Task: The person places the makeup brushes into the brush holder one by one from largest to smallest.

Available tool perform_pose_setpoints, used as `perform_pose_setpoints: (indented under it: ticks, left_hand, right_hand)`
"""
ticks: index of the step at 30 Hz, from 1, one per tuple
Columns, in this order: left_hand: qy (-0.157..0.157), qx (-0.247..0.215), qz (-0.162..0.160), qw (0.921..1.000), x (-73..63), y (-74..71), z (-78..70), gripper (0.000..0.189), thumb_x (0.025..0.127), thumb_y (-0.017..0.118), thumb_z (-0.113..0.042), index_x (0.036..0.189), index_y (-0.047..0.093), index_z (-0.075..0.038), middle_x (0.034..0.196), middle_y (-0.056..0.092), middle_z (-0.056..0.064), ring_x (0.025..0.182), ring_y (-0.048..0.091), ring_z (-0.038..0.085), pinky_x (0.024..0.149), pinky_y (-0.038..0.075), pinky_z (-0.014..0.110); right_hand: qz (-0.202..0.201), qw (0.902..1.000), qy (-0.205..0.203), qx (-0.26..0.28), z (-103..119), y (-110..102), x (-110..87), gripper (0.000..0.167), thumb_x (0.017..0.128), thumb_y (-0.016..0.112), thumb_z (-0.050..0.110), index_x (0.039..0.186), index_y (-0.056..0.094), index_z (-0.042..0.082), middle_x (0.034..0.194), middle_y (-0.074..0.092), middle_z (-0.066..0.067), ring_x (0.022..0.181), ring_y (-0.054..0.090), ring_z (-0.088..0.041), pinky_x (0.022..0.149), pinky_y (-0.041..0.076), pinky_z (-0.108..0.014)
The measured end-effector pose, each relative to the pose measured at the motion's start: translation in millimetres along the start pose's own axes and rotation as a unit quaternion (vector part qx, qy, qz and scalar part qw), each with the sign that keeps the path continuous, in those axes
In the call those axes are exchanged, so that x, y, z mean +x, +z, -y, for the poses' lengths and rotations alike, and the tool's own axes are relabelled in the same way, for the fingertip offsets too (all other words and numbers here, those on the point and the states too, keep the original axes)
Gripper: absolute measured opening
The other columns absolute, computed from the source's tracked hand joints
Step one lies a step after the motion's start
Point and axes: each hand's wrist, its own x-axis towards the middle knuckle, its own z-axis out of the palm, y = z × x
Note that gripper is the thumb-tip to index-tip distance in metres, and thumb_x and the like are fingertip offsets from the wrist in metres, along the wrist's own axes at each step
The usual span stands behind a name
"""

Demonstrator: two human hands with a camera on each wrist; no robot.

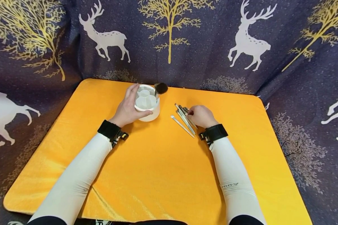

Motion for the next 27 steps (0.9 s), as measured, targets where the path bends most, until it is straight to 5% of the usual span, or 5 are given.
perform_pose_setpoints:
  ticks: [17, 27]
  left_hand:
    - [0.024, 0.036, 0.000, 0.9991, -6.0, -5.9, -3.5, 0.136, 0.078, 0.099, -0.061, 0.177, 0.021, -0.010, 0.177, 0.021, 0.014, 0.144, 0.051, 0.040, 0.111, 0.054, 0.057]
    - [0.006, 0.038, -0.008, 0.9992, -7.0, -7.8, -6.2, 0.132, 0.078, 0.099, -0.060, 0.177, 0.025, -0.012, 0.168, 0.024, 0.015, 0.135, 0.054, 0.039, 0.107, 0.056, 0.054]
  right_hand:
    - [-0.006, 0.9999, -0.004, -0.007, 0.7, -0.2, 0.8, 0.017, 0.105, 0.078, 0.021, 0.108, 0.085, 0.005, 0.095, 0.080, -0.009, 0.080, 0.067, -0.027, 0.080, 0.053, -0.046]
    - [-0.009, 0.9998, -0.007, -0.017, 2.0, 0.2, 0.7, 0.020, 0.104, 0.078, 0.020, 0.112, 0.086, 0.004, 0.100, 0.081, -0.011, 0.087, 0.072, -0.029, 0.087, 0.058, -0.050]
